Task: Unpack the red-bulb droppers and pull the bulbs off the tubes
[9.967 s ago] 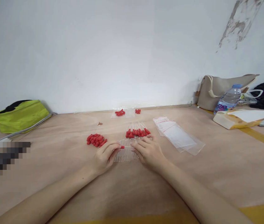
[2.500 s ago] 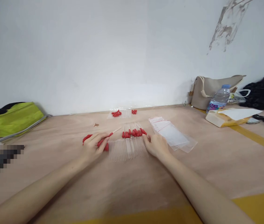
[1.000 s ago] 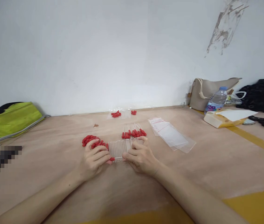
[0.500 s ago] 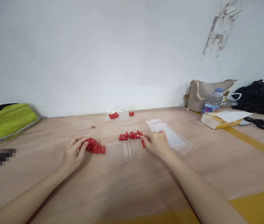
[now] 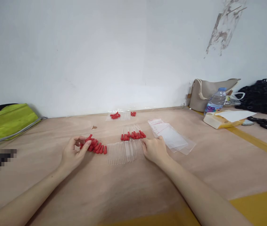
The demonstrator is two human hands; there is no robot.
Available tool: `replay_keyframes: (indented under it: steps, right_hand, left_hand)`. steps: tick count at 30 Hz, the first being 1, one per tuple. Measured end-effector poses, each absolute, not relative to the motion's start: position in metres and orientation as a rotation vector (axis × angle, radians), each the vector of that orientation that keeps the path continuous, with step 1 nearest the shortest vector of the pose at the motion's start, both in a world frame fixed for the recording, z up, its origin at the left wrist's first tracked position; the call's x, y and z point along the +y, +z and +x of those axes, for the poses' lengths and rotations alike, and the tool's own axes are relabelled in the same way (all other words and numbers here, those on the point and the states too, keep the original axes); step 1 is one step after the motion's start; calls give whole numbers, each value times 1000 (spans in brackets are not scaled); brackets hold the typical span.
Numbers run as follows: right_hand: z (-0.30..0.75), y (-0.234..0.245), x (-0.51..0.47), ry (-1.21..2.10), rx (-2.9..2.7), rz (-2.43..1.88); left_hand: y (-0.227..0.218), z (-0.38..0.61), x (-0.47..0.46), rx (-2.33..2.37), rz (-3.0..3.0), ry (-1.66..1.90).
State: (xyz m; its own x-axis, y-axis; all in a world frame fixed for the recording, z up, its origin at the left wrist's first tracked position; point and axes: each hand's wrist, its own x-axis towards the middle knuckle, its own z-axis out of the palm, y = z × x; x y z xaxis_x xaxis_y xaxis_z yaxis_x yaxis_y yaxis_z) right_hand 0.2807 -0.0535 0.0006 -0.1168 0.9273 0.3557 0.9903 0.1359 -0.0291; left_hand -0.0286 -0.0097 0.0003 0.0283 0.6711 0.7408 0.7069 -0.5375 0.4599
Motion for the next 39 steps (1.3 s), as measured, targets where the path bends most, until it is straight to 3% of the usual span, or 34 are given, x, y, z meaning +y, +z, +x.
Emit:
replay_keyframes:
  steps: [6, 13, 22, 26, 33, 39]
  right_hand:
    - [272, -5, -60, -197, -2141, -1972]
    - [272, -11, -57, -80, -2080, -1953]
    - [273, -9, -56, -117, -2100, -1964]
    - [273, -9, -55, -94, -2069, -1961]
    - [277, -7, -52, -160, -2008, -1945]
    - [282, -5, -50, -155, -1988, -1990]
  left_hand:
    - [13, -33, -2, -1571, -2192, -1490]
    - [38, -41, 35, -1826, -2409, -1092]
    - [31, -2, 3, -1096, -2499, -678]
    - [22, -1, -3, -976, -2543, -548]
    - [32, 7, 1, -1139, -2482, -710]
    - [41, 48, 27, -1449, -2810, -399]
